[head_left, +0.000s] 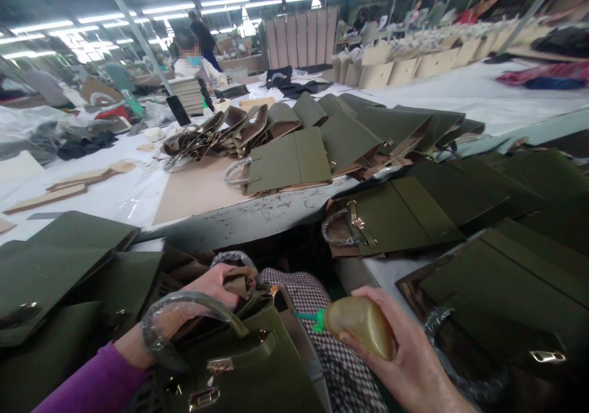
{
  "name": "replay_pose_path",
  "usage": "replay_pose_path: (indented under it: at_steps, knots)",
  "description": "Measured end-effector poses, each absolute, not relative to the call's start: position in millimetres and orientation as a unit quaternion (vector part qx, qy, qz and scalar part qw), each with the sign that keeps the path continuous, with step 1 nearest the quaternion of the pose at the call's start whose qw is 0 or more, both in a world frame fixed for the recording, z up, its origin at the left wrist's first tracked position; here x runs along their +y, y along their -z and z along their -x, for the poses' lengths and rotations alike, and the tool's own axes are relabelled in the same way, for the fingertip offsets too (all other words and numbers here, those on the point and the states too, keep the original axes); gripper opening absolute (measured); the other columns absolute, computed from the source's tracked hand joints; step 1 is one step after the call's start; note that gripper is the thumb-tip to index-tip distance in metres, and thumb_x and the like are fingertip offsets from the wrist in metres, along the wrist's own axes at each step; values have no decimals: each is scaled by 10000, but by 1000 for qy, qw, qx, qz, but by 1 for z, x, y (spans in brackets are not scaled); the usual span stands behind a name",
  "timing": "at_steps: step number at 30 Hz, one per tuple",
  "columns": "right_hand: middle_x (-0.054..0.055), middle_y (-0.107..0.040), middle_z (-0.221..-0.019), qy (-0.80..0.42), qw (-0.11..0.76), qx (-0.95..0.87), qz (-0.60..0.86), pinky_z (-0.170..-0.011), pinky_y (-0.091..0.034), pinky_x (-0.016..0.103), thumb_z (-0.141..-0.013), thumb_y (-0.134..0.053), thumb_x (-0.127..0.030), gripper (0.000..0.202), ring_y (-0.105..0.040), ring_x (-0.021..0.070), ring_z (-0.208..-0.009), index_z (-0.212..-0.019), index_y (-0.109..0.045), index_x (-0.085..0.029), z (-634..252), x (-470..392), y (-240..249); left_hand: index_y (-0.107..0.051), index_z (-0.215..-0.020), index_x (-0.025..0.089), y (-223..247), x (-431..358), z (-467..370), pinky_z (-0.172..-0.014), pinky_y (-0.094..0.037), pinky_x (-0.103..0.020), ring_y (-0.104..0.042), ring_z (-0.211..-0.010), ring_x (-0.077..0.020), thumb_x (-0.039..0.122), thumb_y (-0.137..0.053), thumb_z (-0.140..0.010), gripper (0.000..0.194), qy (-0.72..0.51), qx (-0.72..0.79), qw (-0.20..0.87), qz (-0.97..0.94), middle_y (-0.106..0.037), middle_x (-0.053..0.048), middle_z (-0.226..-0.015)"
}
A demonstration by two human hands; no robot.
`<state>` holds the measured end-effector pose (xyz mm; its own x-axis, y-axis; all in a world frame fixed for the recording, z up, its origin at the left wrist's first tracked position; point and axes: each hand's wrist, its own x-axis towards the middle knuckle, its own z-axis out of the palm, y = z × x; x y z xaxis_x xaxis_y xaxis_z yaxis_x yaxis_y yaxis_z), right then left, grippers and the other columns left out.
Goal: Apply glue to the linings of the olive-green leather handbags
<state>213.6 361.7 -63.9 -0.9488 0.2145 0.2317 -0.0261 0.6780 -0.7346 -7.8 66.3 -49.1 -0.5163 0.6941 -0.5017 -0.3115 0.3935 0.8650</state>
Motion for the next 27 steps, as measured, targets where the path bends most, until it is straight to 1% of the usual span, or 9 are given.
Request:
replay_pose_path:
  at_steps: [2,6,8,12,14,16,20,24,27]
  knots:
    - [33,-710,-1202,-394,141,-907,47,-798,-661,290,-993,-713,-497,400,-765,240,-1024,-1300,-505,-346,-216,362,66,-713,-832,120,49,66,8,-618,-369,-228,-537,-647,-110,93,-682,-554,281,-536,687,474,-124,-653,13,-729]
    - [52,-707,-1247,-387,125,-913,44,-854,-663,326,-992,-723,-458,434,-760,255,-1076,-1335,-484,-340,-223,363,72,-707,-806,113,46,69,5,-579,-323,-223,-492,-600,-98,100,-682,-520,288,-540,690,471,-105,-622,27,-679]
    - [53,-710,-1238,-392,112,-912,47,-856,-660,344,-986,-731,-442,428,-762,255,-1056,-1324,-494,-331,-225,363,73,-707,-782,118,41,71,2,-571,-330,-225,-483,-583,-97,96,-674,-505,280,-540,693,467,-99,-618,34,-652]
    - [27,-715,-1186,-406,86,-908,56,-851,-643,376,-982,-729,-420,378,-756,241,-1006,-1286,-522,-334,-229,363,69,-732,-816,133,34,72,-3,-637,-405,-235,-557,-651,-124,73,-678,-516,311,-542,698,458,-99,-674,26,-707]
    - [21,-718,-1162,-414,74,-906,55,-823,-637,375,-981,-723,-402,353,-753,237,-983,-1271,-534,-330,-231,363,68,-733,-834,129,34,70,-3,-651,-412,-236,-567,-675,-129,72,-691,-532,310,-541,697,460,-103,-682,19,-736]
    - [24,-725,-1143,-421,60,-903,58,-797,-632,376,-978,-721,-393,337,-754,238,-962,-1257,-547,-321,-233,363,67,-719,-839,125,36,68,-3,-617,-384,-227,-533,-646,-115,81,-696,-543,300,-540,691,469,-107,-654,28,-717]
    - [38,-735,-1160,-428,38,-899,80,-837,-632,414,-963,-720,-417,338,-754,256,-994,-1246,-570,-307,-237,365,70,-683,-834,132,38,65,-4,-572,-307,-215,-458,-615,-88,94,-690,-563,274,-540,681,482,-113,-597,49,-698]
    - [54,-740,-1213,-429,55,-896,102,-907,-634,458,-935,-733,-457,393,-754,279,-1057,-1259,-580,-296,-240,366,75,-672,-842,113,33,65,-6,-602,-309,-226,-460,-658,-100,87,-677,-580,263,-532,686,482,-117,-596,42,-713]
    - [47,-743,-1203,-433,54,-894,104,-915,-635,453,-931,-742,-456,398,-756,274,-1050,-1260,-585,-296,-241,366,77,-665,-848,102,28,66,-8,-625,-312,-228,-460,-686,-104,87,-659,-598,251,-528,690,479,-121,-603,42,-729]
